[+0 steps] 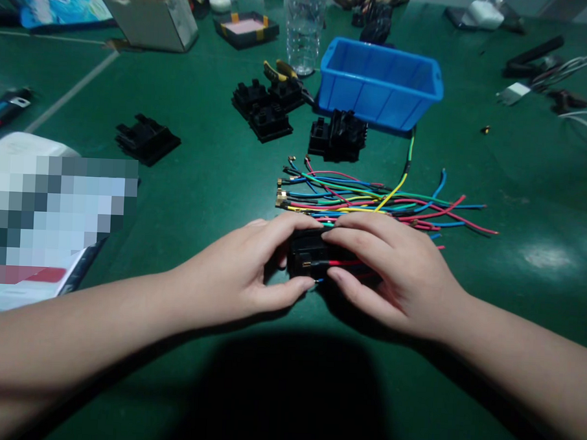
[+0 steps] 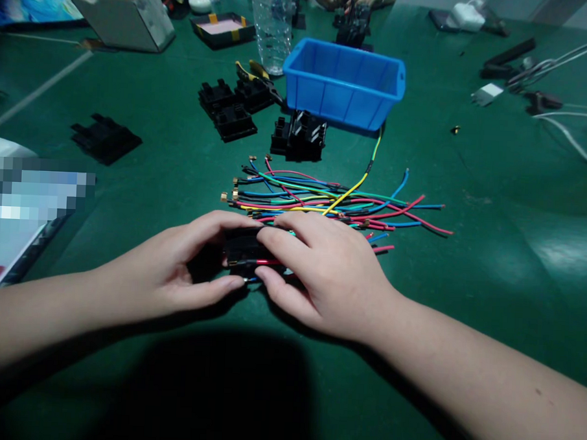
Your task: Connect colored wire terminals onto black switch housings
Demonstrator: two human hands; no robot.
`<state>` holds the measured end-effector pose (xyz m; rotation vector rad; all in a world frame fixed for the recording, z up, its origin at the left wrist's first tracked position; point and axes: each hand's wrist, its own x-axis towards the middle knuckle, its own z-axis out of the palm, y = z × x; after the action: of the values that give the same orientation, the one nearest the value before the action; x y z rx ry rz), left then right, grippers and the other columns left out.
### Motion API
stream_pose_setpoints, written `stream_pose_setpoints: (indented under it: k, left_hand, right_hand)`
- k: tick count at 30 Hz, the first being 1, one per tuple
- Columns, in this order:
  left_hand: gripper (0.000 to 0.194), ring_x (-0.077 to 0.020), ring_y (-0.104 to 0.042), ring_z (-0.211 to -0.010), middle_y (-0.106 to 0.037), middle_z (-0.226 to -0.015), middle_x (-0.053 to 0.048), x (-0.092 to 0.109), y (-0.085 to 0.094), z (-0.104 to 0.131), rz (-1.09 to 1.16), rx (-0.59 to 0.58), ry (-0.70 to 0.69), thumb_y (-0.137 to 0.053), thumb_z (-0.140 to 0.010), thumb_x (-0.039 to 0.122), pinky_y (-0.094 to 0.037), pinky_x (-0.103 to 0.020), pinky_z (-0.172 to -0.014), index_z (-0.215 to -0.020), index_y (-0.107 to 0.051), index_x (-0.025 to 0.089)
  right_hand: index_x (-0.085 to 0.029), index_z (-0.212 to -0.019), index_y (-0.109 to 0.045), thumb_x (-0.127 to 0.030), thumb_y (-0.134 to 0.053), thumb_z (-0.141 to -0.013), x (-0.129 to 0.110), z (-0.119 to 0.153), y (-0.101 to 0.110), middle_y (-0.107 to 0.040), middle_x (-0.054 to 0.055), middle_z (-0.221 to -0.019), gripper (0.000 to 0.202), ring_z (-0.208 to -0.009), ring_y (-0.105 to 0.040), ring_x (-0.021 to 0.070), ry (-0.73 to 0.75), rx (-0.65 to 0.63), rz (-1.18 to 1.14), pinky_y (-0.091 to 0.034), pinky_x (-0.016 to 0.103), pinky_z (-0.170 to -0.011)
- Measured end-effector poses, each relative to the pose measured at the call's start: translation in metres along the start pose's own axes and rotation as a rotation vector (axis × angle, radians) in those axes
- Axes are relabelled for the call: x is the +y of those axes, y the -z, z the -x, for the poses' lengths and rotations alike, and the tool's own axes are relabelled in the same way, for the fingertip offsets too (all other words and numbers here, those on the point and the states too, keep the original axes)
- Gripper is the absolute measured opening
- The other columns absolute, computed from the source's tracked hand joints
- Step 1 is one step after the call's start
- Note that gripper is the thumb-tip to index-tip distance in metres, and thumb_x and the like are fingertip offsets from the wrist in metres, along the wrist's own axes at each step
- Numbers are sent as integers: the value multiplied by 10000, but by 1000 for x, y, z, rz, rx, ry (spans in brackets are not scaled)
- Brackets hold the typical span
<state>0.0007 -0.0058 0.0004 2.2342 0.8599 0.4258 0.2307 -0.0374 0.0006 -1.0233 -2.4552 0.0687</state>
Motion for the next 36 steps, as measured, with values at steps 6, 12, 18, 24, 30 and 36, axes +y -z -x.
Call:
stream_pose_setpoints:
  k: [6,12,18,24,30,36]
  left_hand:
    - [489,-199,-663,-877,-688,-1107,-68,-1,0,1,3,-2,-5,-624,-877,310,-486,-293,-709,-1321,-458,186]
    - [491,-205,-665,-928,-681,-1123,-64,-2,0,-1,33,-2,12,-622,-878,309,-508,-306,-764,-1324,-458,181]
    - [489,-213,-649,-1040,-659,-1175,-62,-2,0,-1,36,4,-9,-605,-881,271,-516,-297,-831,-1335,-447,178]
    - [502,-193,-605,-1181,-595,-1338,-94,0,0,0,38,10,-57,-616,-904,328,-467,-270,-985,-1339,-430,159]
    - [596,-185,-571,-1245,-561,-1406,-86,-3,-2,-1,27,32,-62,-678,-875,305,-435,-255,-1042,-1384,-397,171]
    - [399,-199,-618,-1176,-638,-1316,-51,-4,2,0,149,56,36,-629,-923,341,-473,-297,-1006,-1290,-519,226]
  right_hand:
    - [-126,-1138,-634,-306,-541,-945,2,0,-1,-683,138,-1128,280,-971,-642,263,10,4,-22,-544,424,-813]
    - [-88,-1166,-629,-350,-627,-860,5,1,-3,-671,178,-1160,402,-1007,-634,290,43,10,-29,-535,442,-828]
    - [-104,-1162,-623,-348,-618,-886,5,1,-3,-674,179,-1181,369,-1029,-644,284,41,21,-20,-540,428,-850]
    - [-148,-1198,-594,-366,-598,-911,4,1,-2,-668,151,-1213,360,-1074,-633,262,3,-5,-27,-539,417,-895]
    - [-146,-1269,-530,-382,-602,-909,4,1,-4,-675,149,-1207,436,-1063,-648,267,-26,17,-44,-541,415,-895]
    - [-128,-1313,-469,-415,-571,-920,6,2,-5,-702,157,-1183,497,-1015,-703,254,-60,61,-28,-579,370,-811]
